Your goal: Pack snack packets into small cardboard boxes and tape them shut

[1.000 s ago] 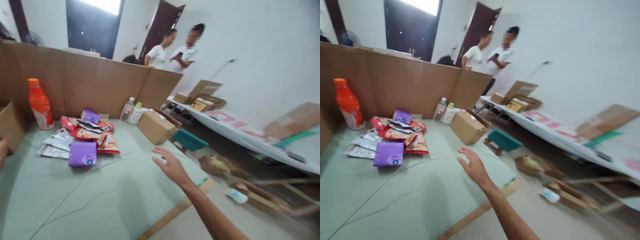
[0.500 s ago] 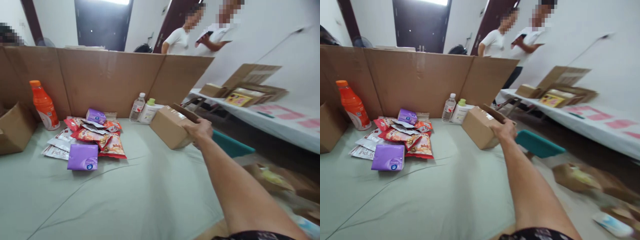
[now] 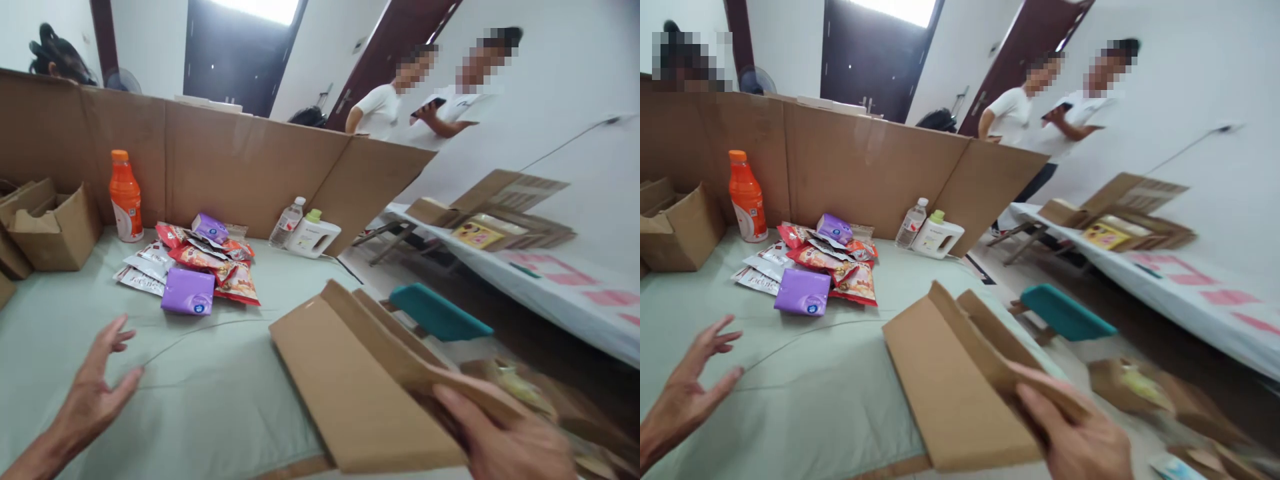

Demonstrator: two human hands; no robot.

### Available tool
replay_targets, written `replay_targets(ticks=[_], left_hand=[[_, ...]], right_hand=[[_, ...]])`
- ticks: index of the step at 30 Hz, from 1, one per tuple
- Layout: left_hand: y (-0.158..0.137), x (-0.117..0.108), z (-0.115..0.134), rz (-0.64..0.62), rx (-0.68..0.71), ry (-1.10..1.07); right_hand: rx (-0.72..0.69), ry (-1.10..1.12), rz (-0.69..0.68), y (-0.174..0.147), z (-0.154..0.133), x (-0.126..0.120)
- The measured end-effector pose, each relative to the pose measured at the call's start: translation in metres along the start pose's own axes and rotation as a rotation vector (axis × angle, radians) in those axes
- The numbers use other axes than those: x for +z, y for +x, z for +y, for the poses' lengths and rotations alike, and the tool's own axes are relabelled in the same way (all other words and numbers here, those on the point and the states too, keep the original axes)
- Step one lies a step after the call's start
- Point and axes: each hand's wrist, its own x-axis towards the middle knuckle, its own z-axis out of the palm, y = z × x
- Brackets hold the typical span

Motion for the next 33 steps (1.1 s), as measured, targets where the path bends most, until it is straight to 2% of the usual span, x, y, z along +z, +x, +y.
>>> replay_targets(ticks=[2, 3, 6, 8, 10, 12, 13, 15, 17, 19, 20, 23, 27, 30, 33], left_hand=[[-0.015, 0.012, 0.019, -0.121, 0.089, -0.081], [-0.023, 0.014, 0.026, -0.195, 0.109, -0.114], [-0.045, 0.002, 0.034, -0.38, 0.122, -0.189], [-0.057, -0.011, 0.031, -0.443, 0.079, -0.251], [-0.066, -0.023, 0.025, -0.492, 0.014, -0.328], [-0.07, -0.031, 0.02, -0.535, -0.037, -0.402], [-0.069, -0.033, 0.017, -0.549, -0.04, -0.432], [-0.062, -0.033, 0.014, -0.567, -0.014, -0.475], [-0.05, -0.029, 0.011, -0.586, 0.01, -0.494], [-0.037, -0.022, 0.01, -0.652, -0.003, -0.507], [-0.031, -0.019, 0.009, -0.691, -0.012, -0.511], [-0.022, -0.01, 0.008, -0.759, 0.0, -0.515], [-0.028, -0.003, 0.006, -0.726, 0.031, -0.522], [-0.037, -0.001, 0.004, -0.694, 0.007, -0.535], [-0.045, -0.001, 0.001, -0.669, -0.003, -0.519]], right_hand=[[-0.042, 0.169, -0.007, -0.033, -0.023, 0.005], [-0.116, 0.282, -0.062, -0.044, -0.038, 0.01], [-0.435, 0.62, -0.37, -0.06, -0.093, 0.033], [-0.589, 0.75, -0.572, -0.062, -0.129, 0.049], [-0.671, 0.834, -0.824, -0.062, -0.156, 0.06], [-0.647, 0.935, -1.072, -0.061, -0.17, 0.067], [-0.585, 0.986, -1.154, -0.059, -0.174, 0.068], [-0.404, 1.039, -1.212, -0.054, -0.176, 0.067], [-0.229, 0.962, -1.24, -0.047, -0.178, 0.065], [-0.181, 0.727, -1.298, -0.041, -0.185, 0.062], [-0.226, 0.581, -1.317, -0.039, -0.191, 0.062], [-0.506, 0.142, -1.31, -0.036, -0.212, 0.063], [-0.735, -0.292, -1.354, -0.044, -0.232, 0.073], [-0.907, -0.381, -1.372, -0.056, -0.232, 0.081], [-0.97, -0.235, -1.238, -0.06, -0.224, 0.078]])
